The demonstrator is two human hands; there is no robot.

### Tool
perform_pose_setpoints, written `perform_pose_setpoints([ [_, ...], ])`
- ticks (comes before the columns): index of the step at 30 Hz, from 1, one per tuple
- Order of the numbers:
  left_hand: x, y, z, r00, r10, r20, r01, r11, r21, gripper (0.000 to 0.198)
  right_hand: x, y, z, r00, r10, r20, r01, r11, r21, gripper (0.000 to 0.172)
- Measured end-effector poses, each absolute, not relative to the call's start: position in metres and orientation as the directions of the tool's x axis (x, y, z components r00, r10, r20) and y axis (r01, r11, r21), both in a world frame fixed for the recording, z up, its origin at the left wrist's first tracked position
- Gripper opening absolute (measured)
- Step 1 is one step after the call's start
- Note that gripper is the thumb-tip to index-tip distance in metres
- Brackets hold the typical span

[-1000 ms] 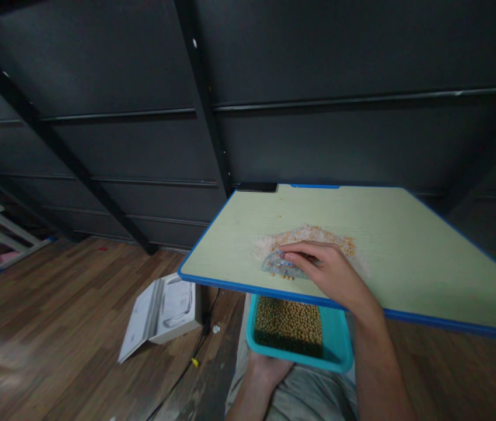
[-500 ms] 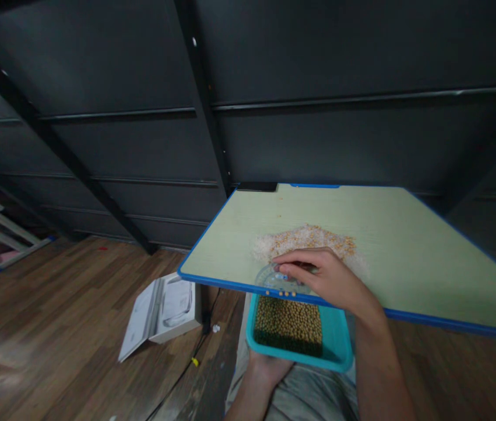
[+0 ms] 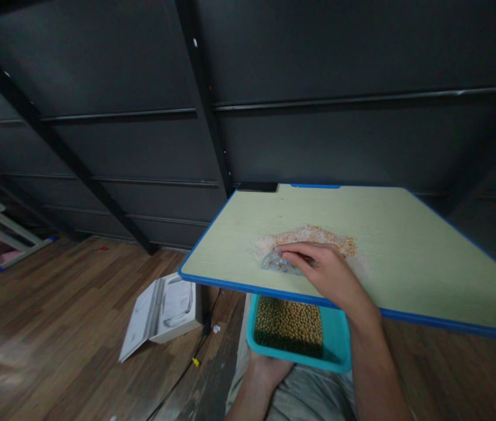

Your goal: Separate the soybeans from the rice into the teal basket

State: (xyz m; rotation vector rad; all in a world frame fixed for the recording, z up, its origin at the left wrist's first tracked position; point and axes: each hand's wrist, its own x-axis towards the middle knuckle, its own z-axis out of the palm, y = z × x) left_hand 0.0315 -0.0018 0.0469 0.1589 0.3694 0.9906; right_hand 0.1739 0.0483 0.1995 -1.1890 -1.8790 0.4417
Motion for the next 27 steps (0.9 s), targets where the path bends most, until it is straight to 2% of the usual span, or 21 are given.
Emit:
perform_pose_setpoints([
  [5,0.0290,-0.0035,0.0493,0.525,0.823,-0.219,-0.771,0.568,0.287,0.030,0.1755,0.0500,0.1975,-0.104,0.846,0.523,0.643,0.458,-0.614,0.023],
  [9,0.0274,-0.0047,0.0460,0.523,0.825,-0.214,-0.782,0.564,0.266,0.030,0.1786,0.0504,0.1971,-0.067,0.829,0.555,0.639,0.463,-0.615,0.023],
  [14,0.0252,-0.0056,0.0431,0.499,0.820,-0.280,-0.746,0.571,0.343,0.028,0.1785,0.0512,0.1974,-0.032,0.797,0.603,0.615,0.491,-0.617,0.023],
  [27,0.0298,-0.0047,0.0508,0.472,0.836,-0.280,-0.737,0.548,0.396,0.031,0.1749,0.0507,0.1984,-0.113,0.832,0.543,0.531,0.512,-0.675,0.024],
])
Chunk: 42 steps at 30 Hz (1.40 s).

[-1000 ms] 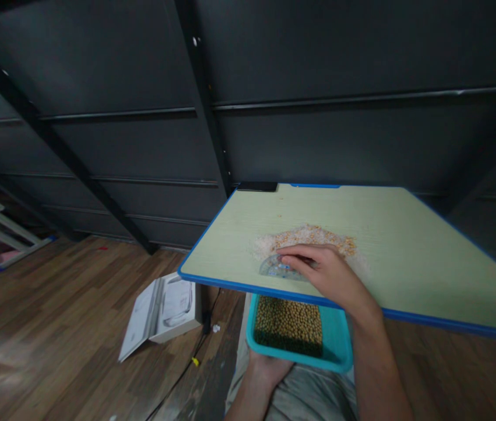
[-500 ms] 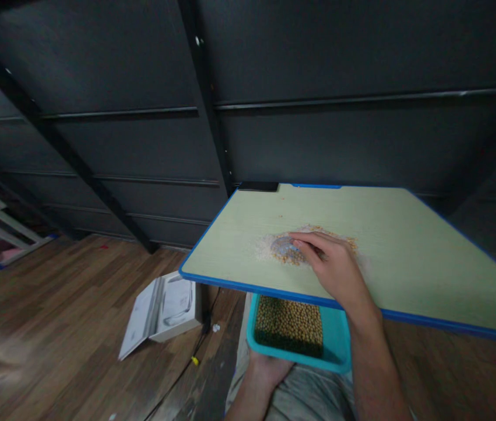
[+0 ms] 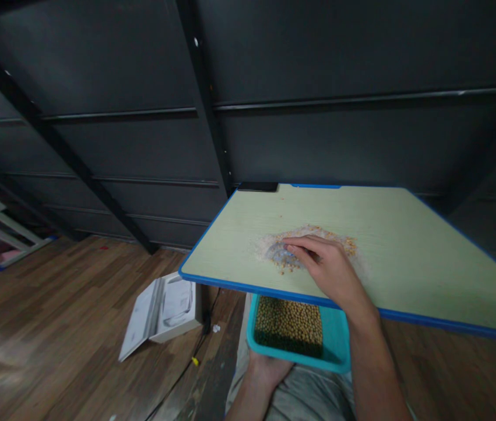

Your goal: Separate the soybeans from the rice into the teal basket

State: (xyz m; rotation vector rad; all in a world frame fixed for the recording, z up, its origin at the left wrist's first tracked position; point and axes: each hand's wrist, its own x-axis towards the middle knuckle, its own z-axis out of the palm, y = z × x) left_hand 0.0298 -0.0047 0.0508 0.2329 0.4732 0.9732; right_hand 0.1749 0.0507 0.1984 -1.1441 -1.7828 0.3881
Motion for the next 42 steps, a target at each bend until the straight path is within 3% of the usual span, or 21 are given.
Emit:
perform_pose_setpoints([
  [4,0.029,-0.005,0.051,0.437,0.824,-0.361,-0.696,0.564,0.445,0.035,0.174,0.050,0.198,-0.123,0.847,0.516,0.542,0.493,-0.680,0.025],
  [12,0.027,-0.005,0.045,0.475,0.829,-0.294,-0.719,0.559,0.413,0.027,0.172,0.047,0.201,-0.148,0.851,0.504,0.514,0.502,-0.696,0.022],
  [17,0.028,-0.005,0.050,0.481,0.832,-0.277,-0.743,0.555,0.374,0.032,0.171,0.046,0.203,-0.180,0.860,0.477,0.491,0.499,-0.714,0.022],
  [23,0.031,-0.003,0.053,0.442,0.839,-0.318,-0.725,0.543,0.425,0.038,0.170,0.044,0.205,-0.221,0.869,0.442,0.456,0.493,-0.741,0.022],
  [28,0.030,-0.003,0.056,0.483,0.836,-0.262,-0.766,0.548,0.337,0.032,0.169,0.041,0.206,-0.283,0.877,0.389,0.429,0.479,-0.766,0.020],
  [33,0.031,-0.003,0.055,0.441,0.830,-0.343,-0.727,0.554,0.405,0.037,0.169,0.037,0.208,-0.282,0.884,0.373,0.406,0.462,-0.788,0.018],
  [42,0.028,-0.004,0.040,0.454,0.827,-0.331,-0.712,0.560,0.423,0.035,0.171,0.048,0.199,-0.196,0.868,0.456,0.530,0.485,-0.696,0.020],
])
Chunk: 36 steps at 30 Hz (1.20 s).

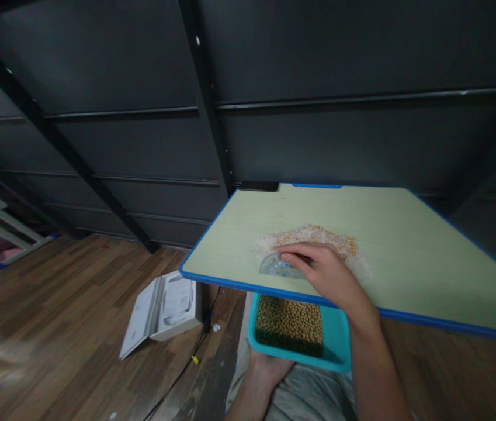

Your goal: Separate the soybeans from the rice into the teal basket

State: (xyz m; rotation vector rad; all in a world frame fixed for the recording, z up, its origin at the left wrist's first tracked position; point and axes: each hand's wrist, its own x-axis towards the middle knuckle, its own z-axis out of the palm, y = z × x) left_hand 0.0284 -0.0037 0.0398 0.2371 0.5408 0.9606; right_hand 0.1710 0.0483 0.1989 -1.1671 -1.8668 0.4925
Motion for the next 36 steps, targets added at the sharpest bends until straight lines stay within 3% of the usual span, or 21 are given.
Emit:
perform_pose_setpoints([
  [9,0.0266,-0.0031,0.0417,0.553,0.804,-0.219,-0.739,0.595,0.316,0.031,0.1756,0.0524,0.1951,-0.058,0.840,0.540,0.670,0.434,-0.603,0.022],
  [16,0.0264,-0.0047,0.0416,0.544,0.808,-0.226,-0.767,0.588,0.256,0.029,0.1761,0.0526,0.1969,-0.031,0.796,0.604,0.639,0.480,-0.601,0.021],
  [23,0.0262,-0.0033,0.0453,0.562,0.805,-0.192,-0.785,0.592,0.186,0.031,0.1758,0.0543,0.1938,-0.085,0.817,0.570,0.613,0.494,-0.617,0.022],
  [31,0.0265,-0.0039,0.0477,0.500,0.822,-0.272,-0.749,0.568,0.342,0.029,0.1733,0.0531,0.1958,-0.119,0.826,0.551,0.584,0.507,-0.634,0.023],
  [36,0.0272,-0.0026,0.0461,0.509,0.821,-0.260,-0.755,0.571,0.324,0.031,0.1725,0.0528,0.1952,-0.129,0.834,0.536,0.579,0.503,-0.642,0.023],
])
